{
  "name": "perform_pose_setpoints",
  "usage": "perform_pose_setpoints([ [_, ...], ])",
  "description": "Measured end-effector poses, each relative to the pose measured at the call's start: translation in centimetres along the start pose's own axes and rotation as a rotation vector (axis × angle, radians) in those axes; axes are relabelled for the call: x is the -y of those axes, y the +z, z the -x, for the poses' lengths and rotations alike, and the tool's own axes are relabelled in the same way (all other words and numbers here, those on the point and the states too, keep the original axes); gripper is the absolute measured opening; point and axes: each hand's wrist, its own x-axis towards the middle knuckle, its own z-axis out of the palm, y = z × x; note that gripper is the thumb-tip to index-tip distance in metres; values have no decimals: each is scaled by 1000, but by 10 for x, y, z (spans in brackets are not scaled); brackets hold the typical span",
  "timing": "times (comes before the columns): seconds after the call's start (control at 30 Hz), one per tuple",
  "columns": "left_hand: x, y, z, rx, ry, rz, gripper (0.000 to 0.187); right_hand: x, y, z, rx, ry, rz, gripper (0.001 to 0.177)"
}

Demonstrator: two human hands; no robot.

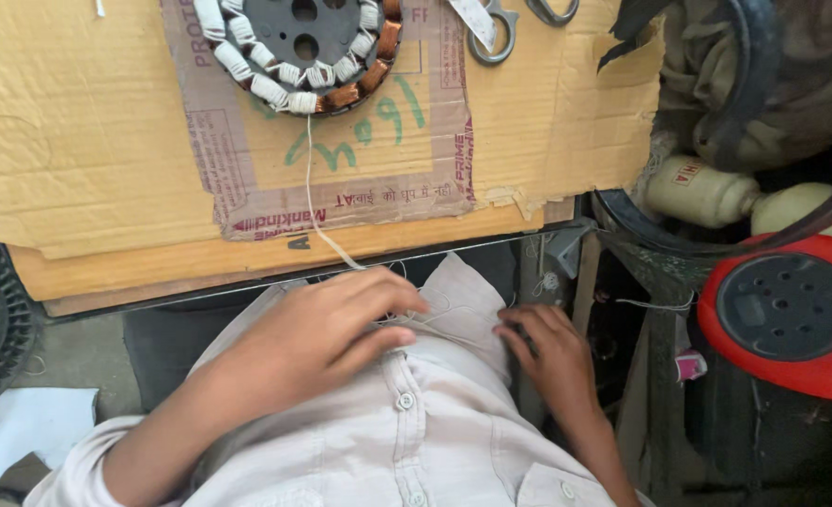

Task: The person ties white string around the slots of a circular motor stator to secure copper windings. They repeatedly pull the string taut and adjust the coils by hand while working at a cluttered workbench.

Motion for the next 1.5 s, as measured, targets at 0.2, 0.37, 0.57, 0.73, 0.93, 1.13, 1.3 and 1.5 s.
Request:
perform_pose_setpoints([
  [0.2,-25,25,-28,-72,220,-120,31,-2,-7,-13,-87,-186,-234,16],
  [0.37,-24,42,-31,-105,183,-77,33,18,-13,-25,-90,-100,-617,11],
  [0.57,-3,16,3,20,-223,638,26,39,-42,-60,6,-198,-712,8],
  [0.73,15,-34,75,-568,-114,1037,23,45,-71,-90,193,-349,-572,7],
  [0.93,17,-47,129,-686,6,1086,26,38,-80,-100,108,-464,-597,6],
  [1.13,30,-49,146,-623,-360,497,25,52,-85,-117,100,-473,-548,22],
  [1.3,20,-49,142,-338,-342,-480,38,80,-89,-141,-127,-657,-466,31],
  [1.5,-40,-59,101,-325,-372,-727,59,117,-84,-181,-316,-784,-499,23],
])
